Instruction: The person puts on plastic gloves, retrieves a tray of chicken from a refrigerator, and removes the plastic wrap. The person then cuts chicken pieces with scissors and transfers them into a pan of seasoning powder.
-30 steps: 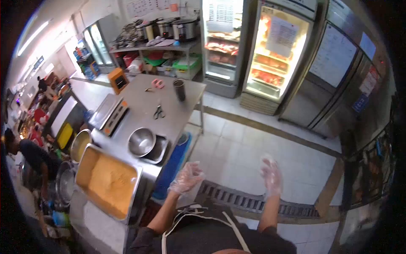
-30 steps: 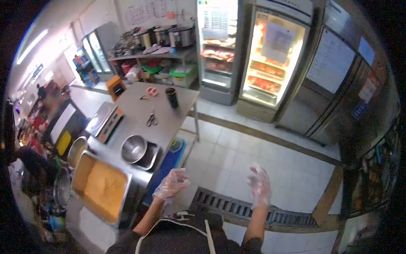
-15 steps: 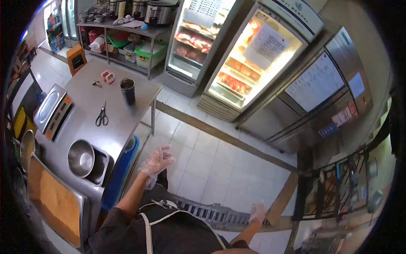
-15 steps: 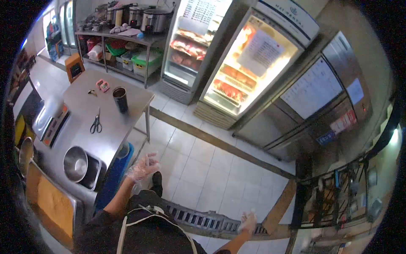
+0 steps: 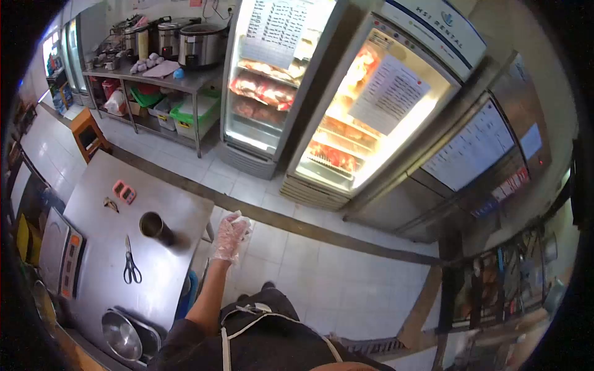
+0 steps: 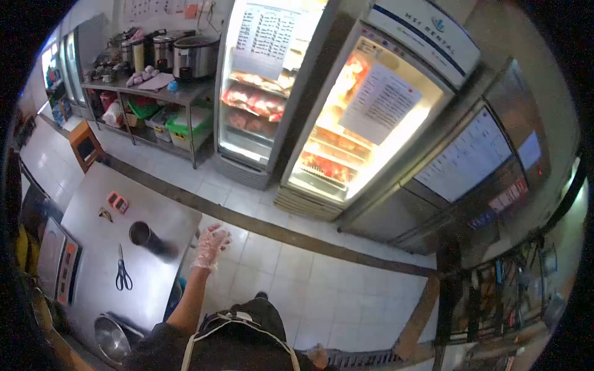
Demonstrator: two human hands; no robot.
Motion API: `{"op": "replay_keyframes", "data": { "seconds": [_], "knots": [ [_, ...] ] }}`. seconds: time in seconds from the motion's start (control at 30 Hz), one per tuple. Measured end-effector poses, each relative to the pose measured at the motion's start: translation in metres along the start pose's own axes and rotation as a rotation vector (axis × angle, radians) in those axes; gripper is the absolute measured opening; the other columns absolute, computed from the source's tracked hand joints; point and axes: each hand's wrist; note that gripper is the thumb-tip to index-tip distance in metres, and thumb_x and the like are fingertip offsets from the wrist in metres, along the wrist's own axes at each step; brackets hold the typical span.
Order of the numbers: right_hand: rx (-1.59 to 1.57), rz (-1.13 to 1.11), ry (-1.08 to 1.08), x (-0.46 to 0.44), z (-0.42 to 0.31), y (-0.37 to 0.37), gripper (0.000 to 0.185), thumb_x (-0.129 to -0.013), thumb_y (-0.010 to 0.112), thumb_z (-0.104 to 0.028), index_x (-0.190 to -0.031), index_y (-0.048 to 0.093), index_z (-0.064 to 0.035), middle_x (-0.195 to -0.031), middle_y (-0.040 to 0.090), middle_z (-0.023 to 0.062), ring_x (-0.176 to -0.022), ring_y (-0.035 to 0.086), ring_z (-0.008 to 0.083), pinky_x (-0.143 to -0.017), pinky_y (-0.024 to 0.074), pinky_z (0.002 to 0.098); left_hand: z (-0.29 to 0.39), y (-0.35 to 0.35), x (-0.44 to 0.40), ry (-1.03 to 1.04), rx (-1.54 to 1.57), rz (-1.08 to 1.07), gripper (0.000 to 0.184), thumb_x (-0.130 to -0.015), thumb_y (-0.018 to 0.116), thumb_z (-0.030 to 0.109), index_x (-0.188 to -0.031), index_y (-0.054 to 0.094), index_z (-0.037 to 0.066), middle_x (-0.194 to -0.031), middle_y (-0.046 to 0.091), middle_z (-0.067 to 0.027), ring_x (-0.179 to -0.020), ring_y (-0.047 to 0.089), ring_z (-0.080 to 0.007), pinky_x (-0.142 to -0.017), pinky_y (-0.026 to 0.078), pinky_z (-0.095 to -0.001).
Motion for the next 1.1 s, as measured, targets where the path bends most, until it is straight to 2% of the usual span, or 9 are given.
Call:
{"op": "replay_keyframes", "data": {
  "seconds": [0.17,0.23,0.3,0.53,0.63,0.7,0.83,0.93,1.1],
  "knots": [
    [0.113,-0.128,0.036,-0.104,-0.119,0.094,0.047,-0.088,0.063,-0.032,-0.122,0.052,-0.0013,-0.098,0.063,0.0133,-0.077,0.063,0.0256,-0.071,0.0517,0.0349,0.053,0.024,-0.092,-0.089,-0.118,0.144,0.058,-0.088,0.068,0.034,-0.13,0.045,0.001,-0.099,0.064,-0.0092,-0.084,0.063,-0.0153,-0.069,0.052,-0.0279],
    [0.18,-0.176,0.016,-0.147,-0.187,0.138,0.049,-0.089,0.063,-0.033,-0.124,0.052,-0.0013,-0.099,0.063,0.0131,-0.077,0.063,0.0258,-0.072,0.0518,0.0349,-0.01,-0.013,-0.173,0.205,-0.191,0.098,0.055,-0.091,0.063,0.038,-0.131,0.044,0.006,-0.112,0.064,-0.0089,-0.092,0.064,-0.0185,-0.074,0.05,-0.0317],
    [0.228,-0.205,0.0,-0.183,-0.254,0.193,0.05,-0.09,0.063,-0.034,-0.125,0.052,-0.0014,-0.101,0.063,0.013,-0.078,0.063,0.0259,-0.074,0.0519,0.0349,0.053,-0.005,-0.195,-0.006,-0.188,0.15,0.061,-0.092,0.059,0.046,-0.133,0.04,0.004,-0.111,0.063,-0.0147,-0.092,0.064,-0.0214,-0.077,0.053,-0.0354],
    [0.168,-0.148,-0.155,-0.257,-0.448,0.36,0.054,-0.092,0.061,-0.037,-0.131,0.05,-0.0015,-0.105,0.064,0.0126,-0.081,0.064,0.0265,-0.08,0.0522,0.0347,0.125,-0.059,-0.297,0.365,0.339,0.348,0.06,-0.089,0.066,0.043,-0.135,0.04,0.014,-0.113,0.063,-0.0101,-0.089,0.063,-0.0196,-0.069,0.05,-0.0325],
    [0.554,-0.375,-0.113,-0.406,-0.562,0.437,0.094,-0.083,0.058,-0.067,-0.142,0.034,0.0027,-0.118,0.057,0.0198,-0.087,0.06,0.013,-0.07,0.051,0.0251,0.137,-0.087,-0.319,0.387,0.463,0.379,0.061,-0.089,0.063,0.048,-0.136,0.038,0.018,-0.117,0.06,-0.0111,-0.095,0.061,-0.0211,-0.07,0.048,-0.0333],
    [0.591,-0.705,-0.159,-0.388,-0.602,0.529,0.093,-0.086,0.051,-0.067,-0.148,0.024,-0.0019,-0.118,0.06,0.0133,-0.1,0.06,0.0187,-0.095,0.0474,0.0356,0.136,-0.125,-0.341,0.383,0.32,0.322,0.077,-0.091,0.044,0.065,-0.151,0.015,0.027,-0.132,0.052,-0.0156,-0.118,0.053,-0.0315,-0.091,0.043,-0.0437],
    [0.372,-0.916,0.252,-0.397,-0.63,0.654,0.069,-0.086,0.062,-0.059,-0.119,0.046,0.0002,-0.089,0.063,0.0148,-0.05,0.045,0.0077,-0.043,0.0401,0.0204,0.191,-0.144,-0.426,0.508,0.361,0.357,0.087,-0.086,0.04,0.074,-0.149,0.008,0.023,-0.134,0.048,-0.0178,-0.117,0.053,-0.0329,-0.092,0.043,-0.0471],
    [0.446,-0.973,0.369,-0.39,-0.625,0.684,0.063,-0.088,0.062,-0.054,-0.116,0.044,-0.0003,-0.093,0.062,0.0181,-0.055,0.053,0.0107,-0.042,0.0395,0.0166,0.234,-0.156,-0.534,0.55,0.519,0.259,0.09,-0.085,0.042,0.073,-0.149,0.01,0.018,-0.133,0.048,-0.0194,-0.115,0.053,-0.0343,-0.089,0.046,-0.0463],
    [0.34,-0.752,0.117,-0.404,-0.611,0.672,0.08,-0.086,0.062,-0.057,-0.129,0.04,0.0061,-0.102,0.062,0.0181,-0.066,0.062,0.0171,-0.053,0.0466,0.0174,0.336,-0.1,-0.707,0.574,0.547,0.108,0.088,-0.087,0.036,0.074,-0.15,0.015,0.017,-0.132,0.049,-0.0205,-0.116,0.051,-0.0329,-0.089,0.046,-0.0426]
  ]
}}
Point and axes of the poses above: each hand's wrist, its own x-axis away from the middle knuckle, its own y-axis out of the palm, z = x × y
